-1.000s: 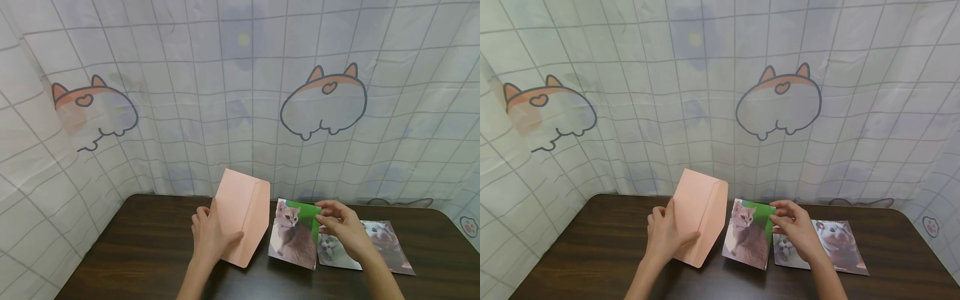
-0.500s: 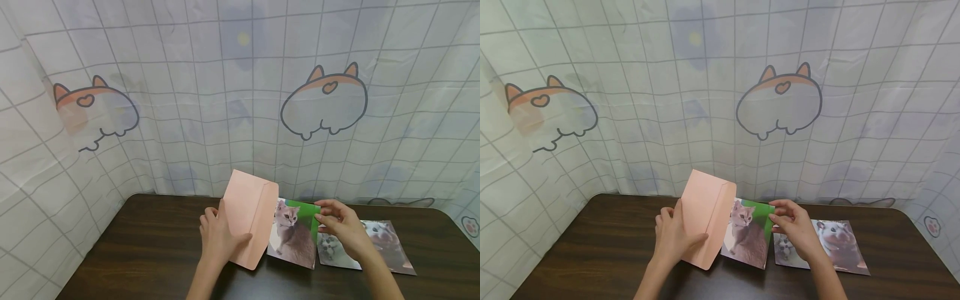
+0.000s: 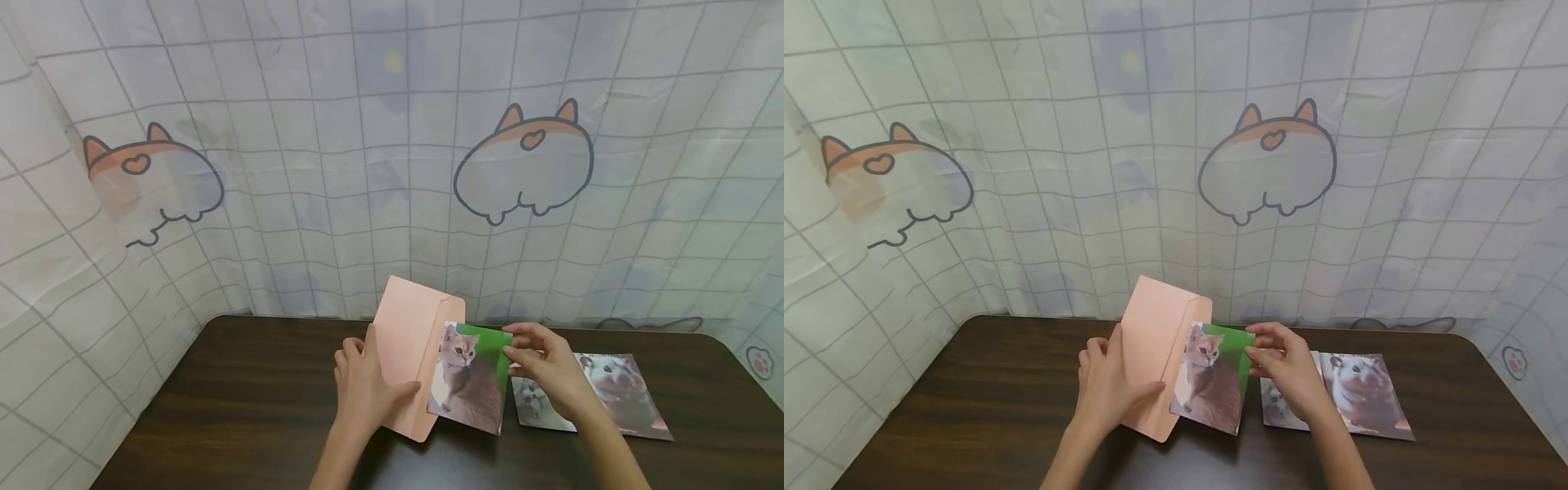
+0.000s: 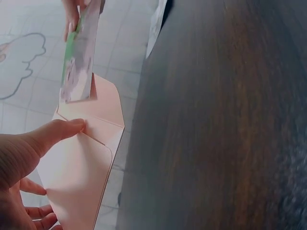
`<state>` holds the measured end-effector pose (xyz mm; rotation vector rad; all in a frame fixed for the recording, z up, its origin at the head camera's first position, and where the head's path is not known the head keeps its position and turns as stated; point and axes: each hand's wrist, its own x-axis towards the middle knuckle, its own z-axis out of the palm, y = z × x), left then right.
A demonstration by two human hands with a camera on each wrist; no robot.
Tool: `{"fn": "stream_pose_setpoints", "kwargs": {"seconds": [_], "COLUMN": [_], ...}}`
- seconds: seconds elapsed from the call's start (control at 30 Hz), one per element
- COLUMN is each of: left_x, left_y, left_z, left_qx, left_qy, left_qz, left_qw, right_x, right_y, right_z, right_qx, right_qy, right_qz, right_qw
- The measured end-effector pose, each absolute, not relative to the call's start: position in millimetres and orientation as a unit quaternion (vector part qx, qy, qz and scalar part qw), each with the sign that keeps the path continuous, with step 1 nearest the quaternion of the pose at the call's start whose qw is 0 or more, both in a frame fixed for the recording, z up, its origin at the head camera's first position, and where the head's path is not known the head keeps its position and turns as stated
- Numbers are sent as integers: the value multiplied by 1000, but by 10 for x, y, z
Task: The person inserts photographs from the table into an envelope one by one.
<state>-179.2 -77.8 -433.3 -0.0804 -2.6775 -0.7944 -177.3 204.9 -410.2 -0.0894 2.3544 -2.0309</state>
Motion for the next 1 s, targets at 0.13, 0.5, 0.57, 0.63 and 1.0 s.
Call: {"fn": "stream_pose_setpoints", "kwargs": {"seconds": [0.13,0.5,0.57,0.63,1.0], "left_x": [-1777,-1754,-1755,-1754,-1742], "left_y": [-749,-699,-688,-675,-634], "left_z": [-4322,-4320,-4320,-4323,-4338], "left_qx": [-30,-22,-21,-20,-12], "left_qy": [-945,-948,-948,-947,-942], "left_qz": [-277,-266,-268,-271,-293], "left_qw": [173,172,171,169,163], "right_x": [-1769,-1748,-1745,-1743,-1735], "right_y": [2026,1968,1957,1946,1902], "right_z": [-4088,-4078,-4077,-4077,-4104], "right_qx": [-25,-24,-25,-23,1], "right_qy": [757,753,752,750,743], "right_qz": [-652,-658,-659,-661,-669], "right_qw": [12,0,-2,-4,-6]}}
